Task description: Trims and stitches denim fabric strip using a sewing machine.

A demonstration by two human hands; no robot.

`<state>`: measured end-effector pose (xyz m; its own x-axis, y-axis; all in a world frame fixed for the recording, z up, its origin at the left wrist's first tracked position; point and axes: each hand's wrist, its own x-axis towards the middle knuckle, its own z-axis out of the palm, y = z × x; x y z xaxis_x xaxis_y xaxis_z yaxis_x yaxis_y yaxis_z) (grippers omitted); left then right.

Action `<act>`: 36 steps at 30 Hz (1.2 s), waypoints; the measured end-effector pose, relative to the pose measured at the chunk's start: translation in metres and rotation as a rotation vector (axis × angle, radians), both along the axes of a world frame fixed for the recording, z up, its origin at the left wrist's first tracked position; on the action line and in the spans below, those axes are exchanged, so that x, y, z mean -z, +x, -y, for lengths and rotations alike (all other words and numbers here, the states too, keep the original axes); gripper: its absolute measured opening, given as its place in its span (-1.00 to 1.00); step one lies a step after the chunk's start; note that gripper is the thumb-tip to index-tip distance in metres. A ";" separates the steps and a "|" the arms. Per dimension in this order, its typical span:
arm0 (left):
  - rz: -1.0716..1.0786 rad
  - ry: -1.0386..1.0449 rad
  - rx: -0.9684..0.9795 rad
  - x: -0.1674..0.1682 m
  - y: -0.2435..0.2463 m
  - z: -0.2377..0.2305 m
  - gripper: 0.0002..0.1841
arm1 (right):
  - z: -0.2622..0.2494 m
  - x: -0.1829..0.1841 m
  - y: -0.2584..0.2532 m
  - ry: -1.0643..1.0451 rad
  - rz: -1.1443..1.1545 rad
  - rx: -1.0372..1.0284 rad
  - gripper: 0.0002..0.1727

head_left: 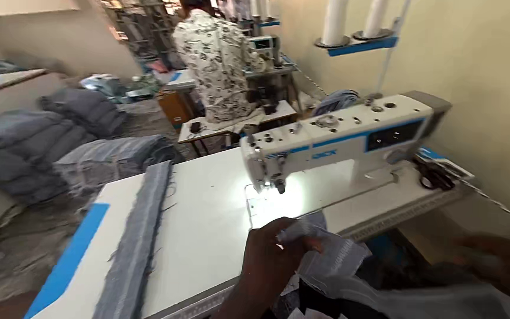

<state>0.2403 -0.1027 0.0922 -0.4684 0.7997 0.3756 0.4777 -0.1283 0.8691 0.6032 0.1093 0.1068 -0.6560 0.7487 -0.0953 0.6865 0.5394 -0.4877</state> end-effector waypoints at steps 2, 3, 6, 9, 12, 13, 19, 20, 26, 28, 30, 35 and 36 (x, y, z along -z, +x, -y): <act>-0.047 -0.084 0.204 -0.011 0.020 -0.014 -0.83 | -0.013 0.019 -0.023 -0.086 -0.431 -0.176 -0.30; -0.028 -0.107 0.290 -0.018 0.029 -0.020 -0.83 | -0.009 0.011 -0.046 -0.259 -0.594 -0.316 -0.21; 0.012 -0.014 0.319 -0.039 0.059 -0.031 -0.83 | 0.007 -0.009 -0.111 -0.701 -0.765 -0.608 -0.27; 0.153 0.191 0.141 -0.054 0.057 -0.024 -0.82 | 0.007 -0.012 -0.133 -0.895 -0.474 -0.691 -0.72; 0.283 0.299 -0.093 -0.059 0.009 0.006 -0.78 | -0.009 0.007 -0.110 -0.790 -0.181 -0.607 -0.61; 0.270 0.302 -0.184 -0.057 -0.014 0.021 -0.78 | -0.014 0.017 -0.099 -0.789 -0.098 -0.580 -0.61; 0.058 0.082 -0.765 -0.037 -0.173 0.134 -0.62 | 0.030 0.014 -0.107 -0.604 0.500 -0.590 -0.76; -0.047 -0.016 -0.862 -0.038 -0.186 0.149 -0.57 | 0.022 0.048 -0.107 -0.512 0.451 -0.763 -0.67; -0.220 -0.355 -0.149 -0.047 -0.078 0.133 -0.86 | 0.082 0.051 -0.193 -0.046 -0.203 -0.768 -0.21; -0.103 -0.166 0.089 -0.026 -0.042 0.112 -0.86 | 0.109 0.048 -0.227 -0.265 -0.599 -0.740 -0.18; 0.086 -0.016 0.011 -0.013 -0.019 0.097 -0.83 | 0.138 0.053 -0.242 -0.551 -0.745 -0.683 -0.46; 0.195 -0.060 -0.129 0.009 -0.010 0.100 -0.84 | 0.154 0.070 -0.236 -0.459 -0.787 -0.608 -0.65; 0.188 -0.075 -0.109 0.014 -0.008 0.102 -0.84 | 0.152 0.069 -0.234 -0.421 -0.823 -0.590 -0.63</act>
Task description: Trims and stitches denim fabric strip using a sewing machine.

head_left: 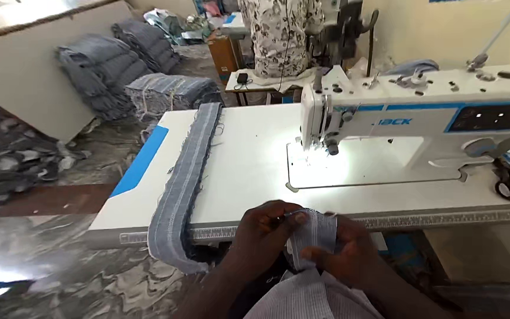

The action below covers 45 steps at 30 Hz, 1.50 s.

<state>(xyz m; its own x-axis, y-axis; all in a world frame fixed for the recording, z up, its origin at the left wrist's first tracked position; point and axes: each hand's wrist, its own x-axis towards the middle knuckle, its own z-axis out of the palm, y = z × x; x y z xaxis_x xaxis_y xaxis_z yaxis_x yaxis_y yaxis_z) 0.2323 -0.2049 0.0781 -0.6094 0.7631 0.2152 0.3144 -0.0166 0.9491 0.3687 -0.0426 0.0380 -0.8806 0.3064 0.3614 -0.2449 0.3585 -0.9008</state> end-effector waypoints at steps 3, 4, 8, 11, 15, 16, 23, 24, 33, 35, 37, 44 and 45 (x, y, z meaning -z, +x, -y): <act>0.066 0.048 0.022 0.004 0.004 -0.002 -0.78 | -0.012 -0.012 -0.004 -0.075 -0.090 0.026 -0.66; 0.075 0.053 0.027 0.004 0.005 -0.002 -0.78 | -0.014 -0.015 -0.006 -0.098 -0.101 0.026 -0.69; -0.023 0.081 0.031 0.004 0.006 -0.001 -0.84 | -0.018 -0.019 -0.009 -0.087 -0.122 0.041 -0.84; -0.071 0.134 0.014 0.005 0.005 0.001 -0.78 | -0.019 -0.021 -0.009 -0.031 -0.158 0.043 -0.85; 0.121 0.234 0.102 0.009 0.002 0.005 -0.76 | -0.024 -0.018 -0.007 0.007 -0.252 -0.085 -0.82; 0.165 0.258 0.128 0.010 0.002 0.006 -0.75 | -0.026 -0.017 -0.006 0.003 -0.257 -0.127 -0.83; -0.096 0.256 0.044 0.005 0.010 -0.004 -0.72 | -0.026 -0.024 -0.009 -0.045 -0.122 -0.106 -0.69; -0.110 0.259 0.036 0.005 0.011 -0.006 -0.70 | -0.023 -0.025 -0.010 -0.015 -0.099 -0.046 -0.79; -0.024 0.230 -0.062 0.012 0.010 -0.010 -0.88 | -0.018 -0.027 -0.015 0.149 -0.192 0.105 -0.94; -0.135 0.268 -0.164 0.013 0.013 -0.015 -0.85 | -0.017 -0.026 -0.017 0.185 -0.263 0.148 -0.91; -0.414 0.239 -0.214 0.016 0.017 -0.019 -0.79 | -0.016 -0.024 -0.018 0.201 -0.305 0.187 -0.87; -0.353 0.124 0.086 0.005 -0.008 -0.007 -0.77 | -0.025 -0.017 -0.014 0.126 -0.221 0.142 -0.89; -0.379 0.109 0.116 0.002 -0.012 -0.006 -0.78 | -0.023 -0.017 -0.014 0.127 -0.205 0.119 -0.89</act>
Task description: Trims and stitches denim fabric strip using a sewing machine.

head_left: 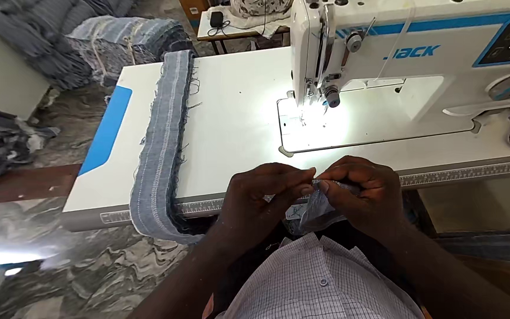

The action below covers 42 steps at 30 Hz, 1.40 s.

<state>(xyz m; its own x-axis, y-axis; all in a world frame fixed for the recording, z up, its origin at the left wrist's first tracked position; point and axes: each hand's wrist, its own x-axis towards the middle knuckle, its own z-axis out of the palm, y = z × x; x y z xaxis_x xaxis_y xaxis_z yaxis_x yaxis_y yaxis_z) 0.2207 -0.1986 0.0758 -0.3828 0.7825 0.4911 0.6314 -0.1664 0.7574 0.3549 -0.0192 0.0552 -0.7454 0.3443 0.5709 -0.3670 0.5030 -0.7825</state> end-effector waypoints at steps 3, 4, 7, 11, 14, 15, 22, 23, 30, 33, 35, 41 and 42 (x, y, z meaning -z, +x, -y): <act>-0.184 -0.009 -0.027 -0.006 -0.003 0.002 -0.81 | 0.002 0.000 -0.001 -0.003 -0.005 -0.039 -0.88; -0.227 -0.015 -0.029 -0.007 -0.003 0.002 -0.80 | 0.001 0.000 -0.002 -0.002 -0.015 -0.044 -0.88; -0.285 -0.014 -0.043 -0.006 -0.005 0.002 -0.79 | -0.001 -0.003 -0.002 0.041 0.014 -0.045 -0.88; -0.223 0.045 -0.103 -0.006 -0.001 0.002 -0.87 | -0.010 -0.005 0.003 -0.034 0.013 -0.098 -0.81; -0.027 0.058 -0.098 -0.003 0.002 0.000 -0.93 | -0.012 -0.010 0.007 -0.186 0.059 -0.123 -0.82; 0.041 0.054 -0.094 -0.002 0.004 -0.001 -0.93 | -0.011 -0.011 0.008 -0.222 0.074 -0.134 -0.81; 0.510 0.088 0.154 -0.001 0.003 0.001 -0.91 | -0.005 -0.017 0.007 -0.307 0.091 -0.099 -0.88; 0.559 0.099 0.202 0.000 0.002 0.001 -0.89 | -0.005 -0.018 0.007 -0.308 0.095 -0.104 -0.87; 0.726 0.150 0.316 -0.002 0.003 -0.002 -0.86 | -0.012 -0.027 0.010 -0.356 0.104 -0.191 -0.82; 0.712 0.158 0.305 -0.001 0.005 -0.006 -0.84 | -0.013 -0.028 0.010 -0.322 0.074 -0.159 -0.84; 0.733 0.182 0.270 0.000 0.009 -0.007 -0.86 | -0.014 -0.028 0.010 -0.277 0.053 -0.147 -0.76; 0.785 0.398 0.089 -0.030 -0.012 0.017 -0.88 | -0.050 0.018 0.009 0.043 0.422 -0.274 -0.57; 0.723 0.444 -0.003 -0.038 -0.027 0.030 -0.86 | -0.057 0.027 0.013 0.082 0.519 -0.285 -0.72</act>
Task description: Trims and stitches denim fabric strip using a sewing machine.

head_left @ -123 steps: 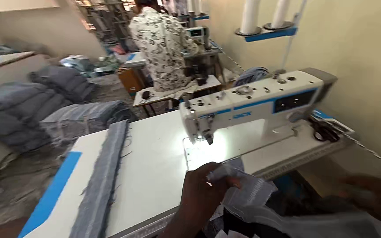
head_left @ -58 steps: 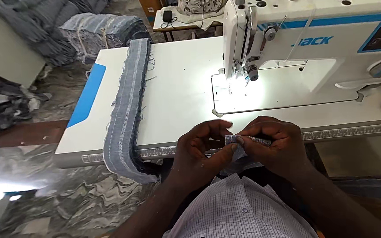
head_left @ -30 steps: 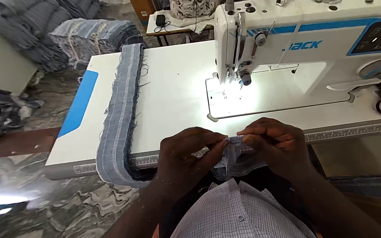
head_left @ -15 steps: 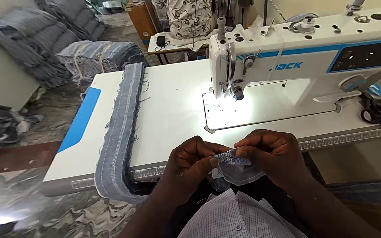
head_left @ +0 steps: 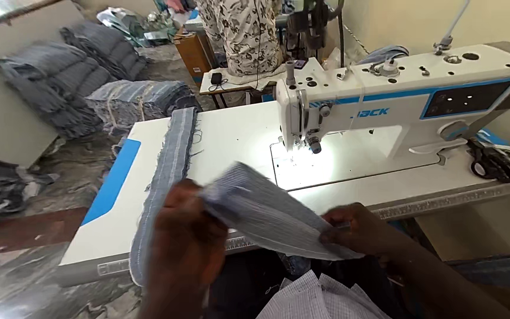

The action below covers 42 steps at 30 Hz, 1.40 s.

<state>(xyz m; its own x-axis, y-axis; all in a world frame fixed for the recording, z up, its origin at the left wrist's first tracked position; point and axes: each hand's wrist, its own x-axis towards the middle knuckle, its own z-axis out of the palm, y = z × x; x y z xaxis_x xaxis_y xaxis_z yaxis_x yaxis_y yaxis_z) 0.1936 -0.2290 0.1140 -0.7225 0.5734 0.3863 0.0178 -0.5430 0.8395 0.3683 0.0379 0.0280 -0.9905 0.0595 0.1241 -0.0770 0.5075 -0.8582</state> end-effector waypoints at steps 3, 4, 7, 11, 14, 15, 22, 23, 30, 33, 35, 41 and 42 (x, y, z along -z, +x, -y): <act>-0.137 0.002 -0.374 -0.016 -0.061 0.056 -0.81 | -0.015 0.022 0.018 0.115 0.243 -0.078 -0.78; -0.174 -0.034 -0.483 -0.016 -0.084 0.076 -0.86 | -0.016 0.028 0.022 0.150 0.263 -0.098 -0.81; -0.128 -0.374 -0.781 -0.004 -0.129 0.119 -0.90 | 0.004 0.031 0.020 0.259 0.291 -0.148 -0.78; -0.134 -0.542 -0.450 0.003 -0.074 0.081 -0.96 | 0.044 0.015 -0.009 0.214 -0.083 0.040 -0.37; -0.115 -0.419 0.056 0.019 -0.009 0.030 -0.87 | 0.063 -0.009 -0.028 -0.077 -0.234 -0.059 -0.04; -0.103 -0.381 0.138 0.022 0.001 0.018 -0.86 | 0.070 -0.014 -0.030 -0.177 -0.229 -0.115 -0.07; -0.092 -0.353 0.152 0.023 0.010 0.005 -0.85 | 0.080 -0.004 -0.022 -0.300 -0.283 -0.030 -0.53; -0.110 -0.362 0.150 0.026 0.010 0.005 -0.86 | 0.078 -0.007 -0.023 -0.266 -0.323 -0.024 -0.41; -0.202 -0.341 0.130 0.038 0.018 0.003 -0.92 | 0.080 -0.041 -0.030 -0.342 -0.384 0.164 -0.82; -0.193 -0.352 0.142 0.036 0.018 0.005 -0.94 | 0.079 -0.043 -0.031 -0.355 -0.388 0.148 -0.83; -0.183 -0.338 0.160 0.037 0.018 0.004 -0.93 | 0.080 -0.043 -0.030 -0.353 -0.383 0.182 -0.85; 0.011 -0.236 0.292 0.038 0.019 0.002 -0.85 | 0.076 -0.044 -0.026 -0.353 -0.360 0.151 -0.85; 0.036 -0.222 0.319 0.038 0.018 0.002 -0.86 | 0.076 -0.043 -0.025 -0.391 -0.353 0.148 -0.85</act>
<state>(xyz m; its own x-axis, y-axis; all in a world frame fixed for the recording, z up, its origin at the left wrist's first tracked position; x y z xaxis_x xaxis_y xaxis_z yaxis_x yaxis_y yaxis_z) 0.2118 -0.2313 0.0763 -0.5053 0.8382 0.2051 -0.1540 -0.3215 0.9343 0.3436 -0.0376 0.0714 -0.8704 0.3035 0.3877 -0.3460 0.1831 -0.9202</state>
